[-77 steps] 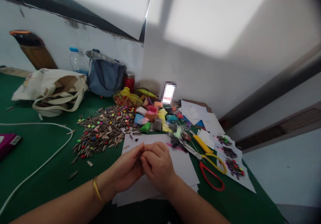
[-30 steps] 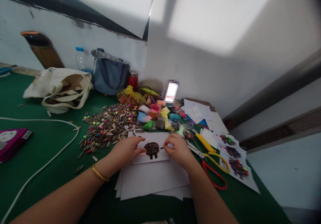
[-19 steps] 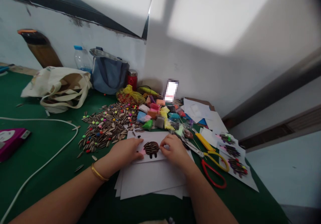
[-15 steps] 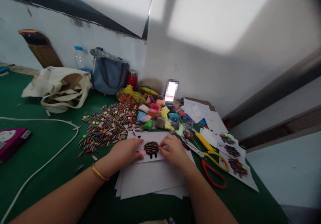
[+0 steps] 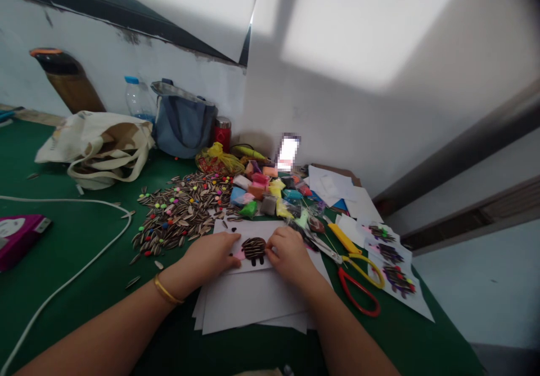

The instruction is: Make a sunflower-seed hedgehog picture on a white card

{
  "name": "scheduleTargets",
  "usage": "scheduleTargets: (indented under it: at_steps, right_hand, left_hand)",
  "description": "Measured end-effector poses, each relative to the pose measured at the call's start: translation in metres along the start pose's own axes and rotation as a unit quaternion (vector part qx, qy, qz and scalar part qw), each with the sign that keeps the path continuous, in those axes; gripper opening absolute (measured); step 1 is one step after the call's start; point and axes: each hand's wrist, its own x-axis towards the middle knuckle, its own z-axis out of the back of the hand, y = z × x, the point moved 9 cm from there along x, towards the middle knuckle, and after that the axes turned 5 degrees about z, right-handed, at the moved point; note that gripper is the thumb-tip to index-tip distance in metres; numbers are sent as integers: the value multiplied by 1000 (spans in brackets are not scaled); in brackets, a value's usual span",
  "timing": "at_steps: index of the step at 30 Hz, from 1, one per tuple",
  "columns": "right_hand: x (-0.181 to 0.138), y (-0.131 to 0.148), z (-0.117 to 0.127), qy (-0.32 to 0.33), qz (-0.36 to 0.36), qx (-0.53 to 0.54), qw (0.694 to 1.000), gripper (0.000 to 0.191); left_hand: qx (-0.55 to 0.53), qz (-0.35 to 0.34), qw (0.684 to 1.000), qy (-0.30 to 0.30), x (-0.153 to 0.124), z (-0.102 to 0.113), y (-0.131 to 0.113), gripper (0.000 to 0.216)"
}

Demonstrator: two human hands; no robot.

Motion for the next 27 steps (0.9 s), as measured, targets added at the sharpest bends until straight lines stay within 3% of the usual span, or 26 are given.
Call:
scheduleTargets:
  at_steps: [27]
  right_hand:
    - [1,-4,1,6,-4,15,1000,5]
  left_hand:
    - [-8,-1,1000,-1,0,0,0,63]
